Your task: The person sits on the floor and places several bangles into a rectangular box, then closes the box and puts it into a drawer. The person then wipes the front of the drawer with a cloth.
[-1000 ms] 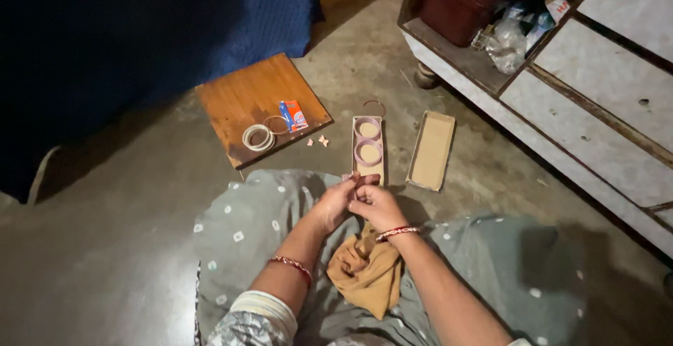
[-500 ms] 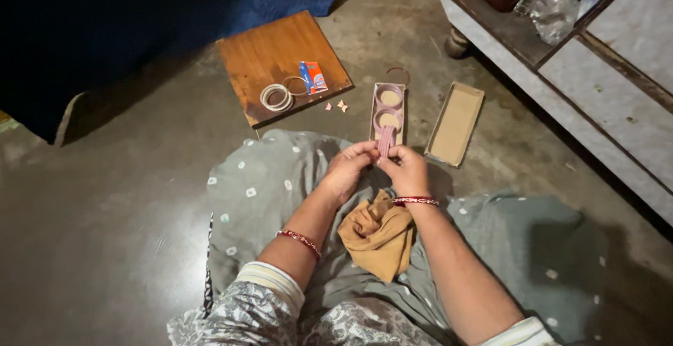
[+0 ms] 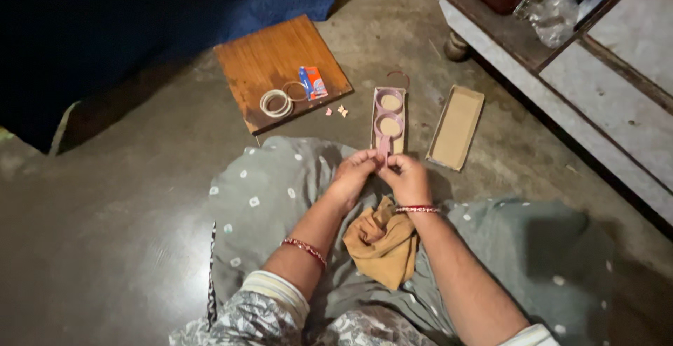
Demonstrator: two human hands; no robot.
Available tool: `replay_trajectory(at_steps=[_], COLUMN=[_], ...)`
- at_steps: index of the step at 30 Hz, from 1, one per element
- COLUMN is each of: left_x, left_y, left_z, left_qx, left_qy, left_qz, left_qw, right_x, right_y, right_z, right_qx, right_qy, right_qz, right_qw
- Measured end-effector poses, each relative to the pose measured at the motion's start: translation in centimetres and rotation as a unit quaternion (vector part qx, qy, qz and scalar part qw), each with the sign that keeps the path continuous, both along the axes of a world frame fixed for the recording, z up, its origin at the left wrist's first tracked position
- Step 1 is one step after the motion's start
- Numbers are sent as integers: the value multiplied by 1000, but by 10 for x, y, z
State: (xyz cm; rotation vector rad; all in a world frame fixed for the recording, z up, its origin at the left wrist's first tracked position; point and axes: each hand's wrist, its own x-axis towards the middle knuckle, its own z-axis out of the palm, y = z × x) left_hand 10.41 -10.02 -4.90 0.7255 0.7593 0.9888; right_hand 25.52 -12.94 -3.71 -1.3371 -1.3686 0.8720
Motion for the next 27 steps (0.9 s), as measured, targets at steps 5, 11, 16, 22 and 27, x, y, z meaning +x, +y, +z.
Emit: replay_trajectory(at_steps=[5, 11, 16, 22, 27], left_x=[1, 2, 7, 14, 20], left_y=[5, 7, 19, 35, 50], left_z=[2, 7, 8, -6, -10], left_qx=[-17, -42, -88, -70, -77], left_qy=[-10, -12, -19, 13, 37], left_qz=[8, 23, 23, 48, 81], left_qw=[1000, 999, 996, 996, 993], right_x=[-1, 1, 7, 4, 16], right_y=[1, 8, 23, 35, 65], right_z=[-4, -19, -24, -22, -1], right_qx=[-33, -58, -46, -84, -113], right_qy=[-20, 49, 7, 27, -97], right_qz=[-1, -36, -46, -41, 15], right_qw=[999, 996, 998, 995, 989])
